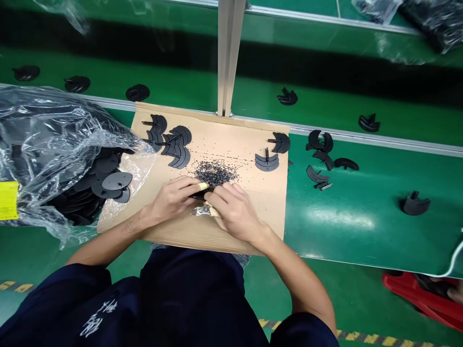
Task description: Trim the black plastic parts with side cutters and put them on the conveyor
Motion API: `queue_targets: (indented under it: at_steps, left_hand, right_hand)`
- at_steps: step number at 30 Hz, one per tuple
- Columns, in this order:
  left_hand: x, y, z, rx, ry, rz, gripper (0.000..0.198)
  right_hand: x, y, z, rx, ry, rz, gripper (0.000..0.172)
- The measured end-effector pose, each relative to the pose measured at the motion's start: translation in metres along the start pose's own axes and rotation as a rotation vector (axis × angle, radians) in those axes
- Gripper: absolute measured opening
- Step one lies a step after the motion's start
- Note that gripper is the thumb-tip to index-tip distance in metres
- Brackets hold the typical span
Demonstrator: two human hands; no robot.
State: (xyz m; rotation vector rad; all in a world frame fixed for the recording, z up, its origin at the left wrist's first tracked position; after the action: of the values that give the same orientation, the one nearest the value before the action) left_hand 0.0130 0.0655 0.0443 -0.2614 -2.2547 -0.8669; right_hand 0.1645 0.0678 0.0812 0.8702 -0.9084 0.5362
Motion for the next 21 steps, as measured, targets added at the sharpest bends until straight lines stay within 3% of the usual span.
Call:
queue_targets:
  at_steps: [2,6,10,17,21]
  left_hand:
    - [0.007,-0.003,0.002,0.026,-0.129,-0.071,0.026]
    - [0.013,-0.007,0.009,0.133,-0.271,-0.157,0.019]
    - [0.014,-0.008,0.009,0.186,-0.304,-0.18,0.018]
    - [0.009,-0.005,0.008,0.191,-0.362,-0.158,0.017]
    - [0.007,-0.004,0.008,0.195,-0.369,-0.178,0.019]
  right_hand:
    - [0.003,-0.004,-0.015,-0.087,0.079,-0.027,0.015]
    - [-0.008,-0.01,-0.04,-0.23,-0.048,0.014,0.02]
    - [-0.024,-0.005,-0.039,-0.189,-0.091,0.083,0.022]
    - [-0.029,0.001,-0.036,-0.093,-0.172,0.123,0.028]
    - [-0.029,0.003,-0.033,-0.062,-0.244,0.087,0.022]
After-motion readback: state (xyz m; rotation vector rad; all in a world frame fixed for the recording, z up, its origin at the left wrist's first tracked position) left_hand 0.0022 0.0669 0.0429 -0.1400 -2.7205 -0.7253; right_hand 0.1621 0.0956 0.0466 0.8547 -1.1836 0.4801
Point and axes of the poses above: each hand's wrist, its own y-axis towards the middle knuckle, its own x-axis out of the back of the hand, z = x × y, the point moved 7 cm from there along y, towards the middle knuckle, and after that the axes turned 1 degree about -z, right-handed, at the moved point
